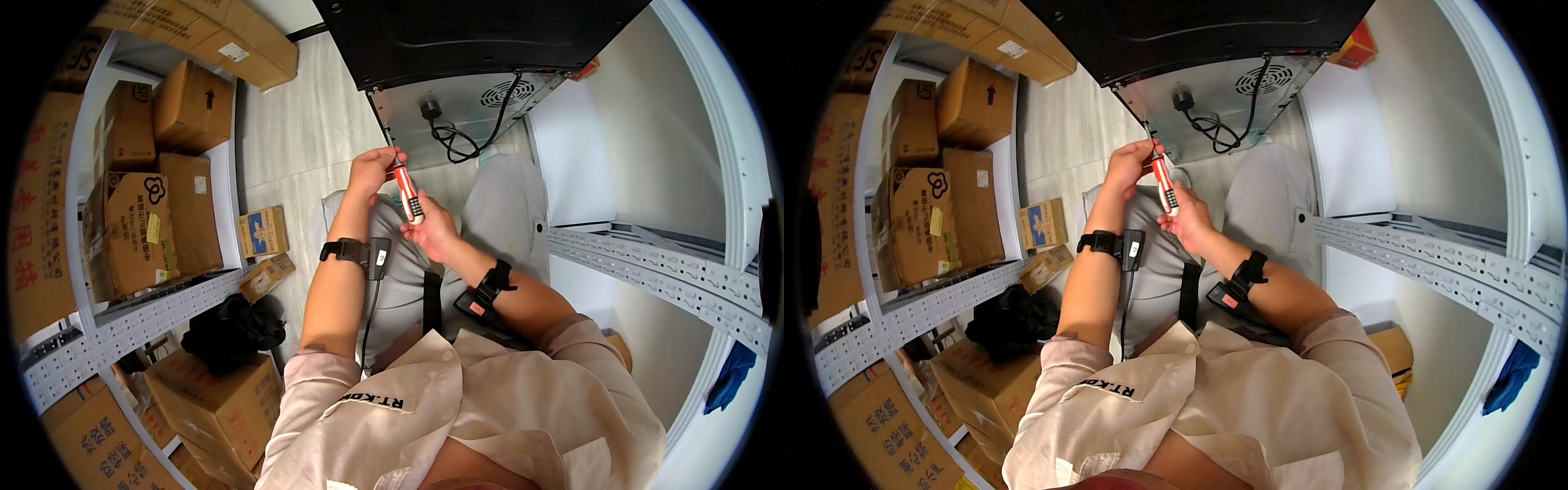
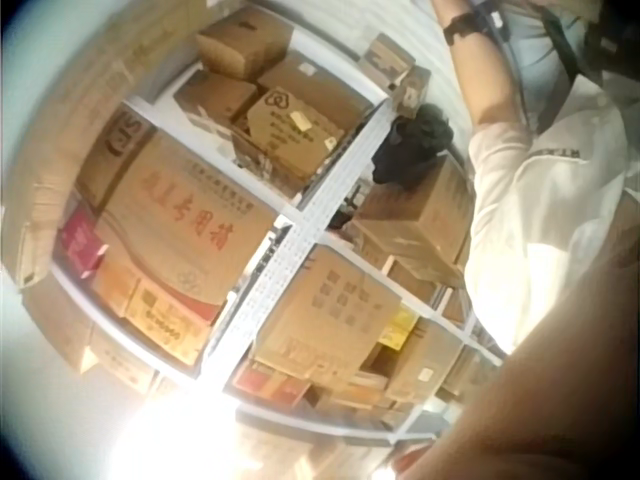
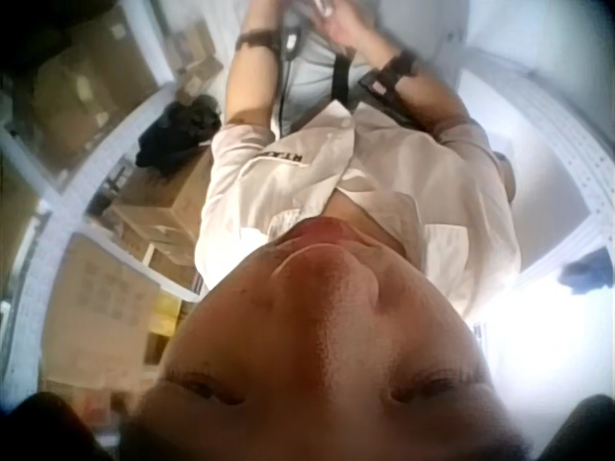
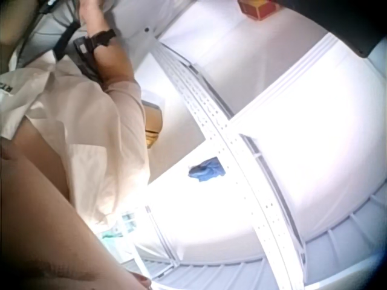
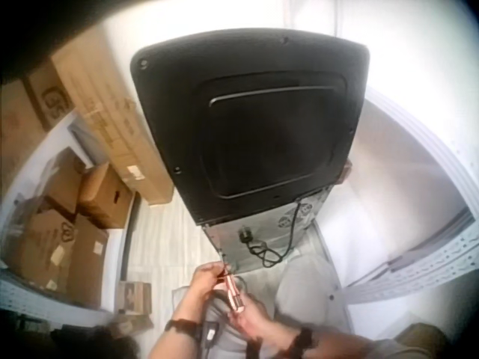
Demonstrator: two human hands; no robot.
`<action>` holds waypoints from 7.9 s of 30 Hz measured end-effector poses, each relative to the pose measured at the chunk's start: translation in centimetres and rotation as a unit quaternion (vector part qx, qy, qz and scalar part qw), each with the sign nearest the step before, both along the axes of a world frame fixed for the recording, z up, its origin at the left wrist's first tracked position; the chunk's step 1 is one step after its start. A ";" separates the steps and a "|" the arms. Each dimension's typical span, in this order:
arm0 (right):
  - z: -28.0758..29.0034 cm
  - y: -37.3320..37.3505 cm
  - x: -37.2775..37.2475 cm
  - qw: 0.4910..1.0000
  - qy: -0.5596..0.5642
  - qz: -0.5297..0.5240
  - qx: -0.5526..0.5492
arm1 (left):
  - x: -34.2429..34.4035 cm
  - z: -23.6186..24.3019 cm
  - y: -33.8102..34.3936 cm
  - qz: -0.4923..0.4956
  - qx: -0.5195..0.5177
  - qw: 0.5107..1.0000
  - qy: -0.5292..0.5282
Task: The person uses a screwdriver to unscrew several screws from a metal panel of an appliance and later removes the panel by hand.
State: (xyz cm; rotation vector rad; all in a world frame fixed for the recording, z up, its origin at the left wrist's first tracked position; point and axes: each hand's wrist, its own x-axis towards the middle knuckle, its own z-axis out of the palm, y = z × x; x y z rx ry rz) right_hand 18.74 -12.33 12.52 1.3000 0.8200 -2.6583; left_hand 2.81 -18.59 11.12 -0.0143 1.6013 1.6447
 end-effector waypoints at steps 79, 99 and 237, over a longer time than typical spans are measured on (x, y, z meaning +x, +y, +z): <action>9.2 6.8 7.9 0.892 0.156 0.303 0.296 | 8.4 14.3 -0.6 -0.132 0.057 0.965 0.217; 11.7 18.7 29.4 0.840 0.243 -0.120 0.470 | 25.1 29.4 26.6 -0.302 0.185 0.840 0.410; 1.0 2.7 -0.5 0.985 0.067 0.125 -0.100 | -0.6 0.8 -0.2 -0.019 0.074 0.989 -0.124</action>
